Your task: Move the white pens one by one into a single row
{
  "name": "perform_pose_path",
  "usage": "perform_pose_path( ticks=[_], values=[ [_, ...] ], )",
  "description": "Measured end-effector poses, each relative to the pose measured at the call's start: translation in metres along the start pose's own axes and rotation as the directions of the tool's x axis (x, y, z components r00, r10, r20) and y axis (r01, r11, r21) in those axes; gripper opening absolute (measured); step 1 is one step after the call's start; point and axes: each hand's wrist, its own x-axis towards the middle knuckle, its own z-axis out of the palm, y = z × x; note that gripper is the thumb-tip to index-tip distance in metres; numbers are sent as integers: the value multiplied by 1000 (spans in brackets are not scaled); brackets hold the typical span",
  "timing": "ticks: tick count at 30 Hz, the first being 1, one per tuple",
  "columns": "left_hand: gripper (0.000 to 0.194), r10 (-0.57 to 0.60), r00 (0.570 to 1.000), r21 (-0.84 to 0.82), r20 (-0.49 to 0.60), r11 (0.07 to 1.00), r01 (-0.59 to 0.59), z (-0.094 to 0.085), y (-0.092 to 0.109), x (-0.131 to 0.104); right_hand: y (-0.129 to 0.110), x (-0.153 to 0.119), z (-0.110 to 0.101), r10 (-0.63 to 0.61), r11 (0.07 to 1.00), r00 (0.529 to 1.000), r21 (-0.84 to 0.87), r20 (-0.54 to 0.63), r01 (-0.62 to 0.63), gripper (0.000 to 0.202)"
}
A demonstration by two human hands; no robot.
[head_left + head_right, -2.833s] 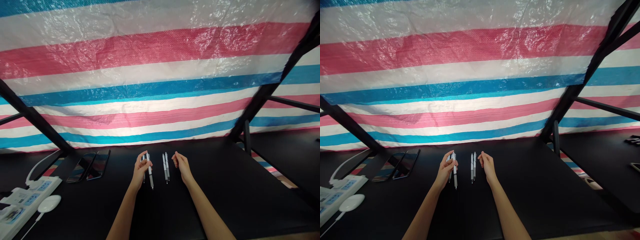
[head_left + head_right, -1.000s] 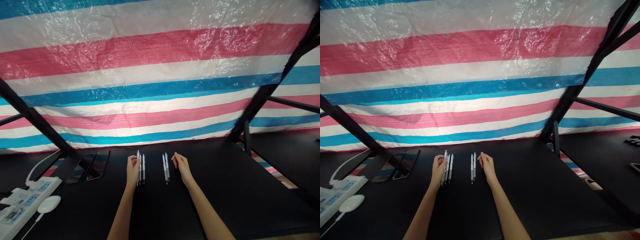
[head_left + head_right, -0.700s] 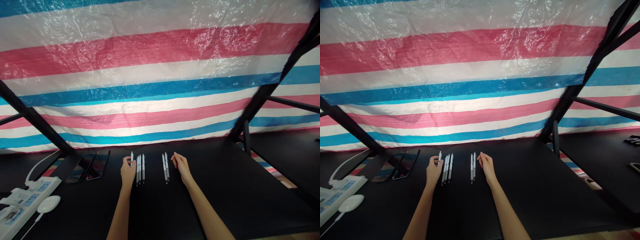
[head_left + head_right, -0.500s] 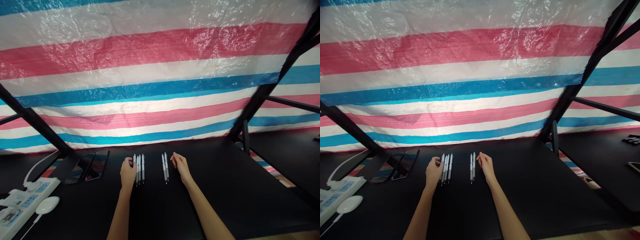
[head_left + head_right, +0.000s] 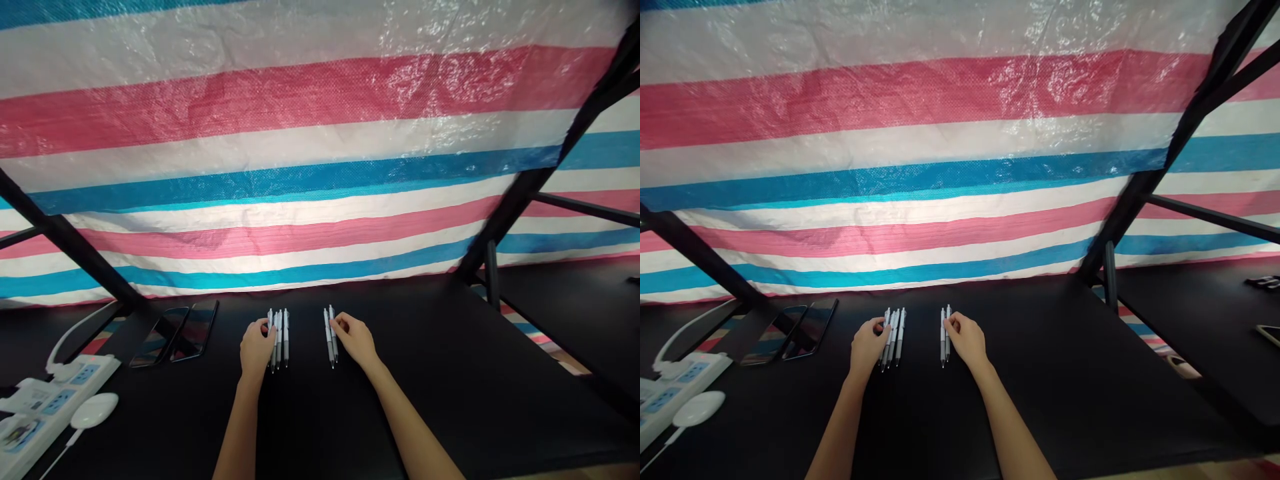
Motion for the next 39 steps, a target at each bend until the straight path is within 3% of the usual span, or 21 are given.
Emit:
perform_pose_path(
  ticks=[12, 33, 39],
  values=[
    [29, -8, 999, 31, 37, 1000, 7, -4, -1, 0, -3, -1, 1, -129, 954, 984, -254, 122, 157, 11],
    [22, 3, 1000, 53, 4, 999, -4, 0, 1, -3, -5, -3, 2, -90, 899, 987, -416, 133, 138, 11],
    [20, 109, 984, -25, -143, 993, -113, 3, 6, -4, -1, -1, 2, -88, 901, 993, -419, 85, 116, 15]
  ],
)
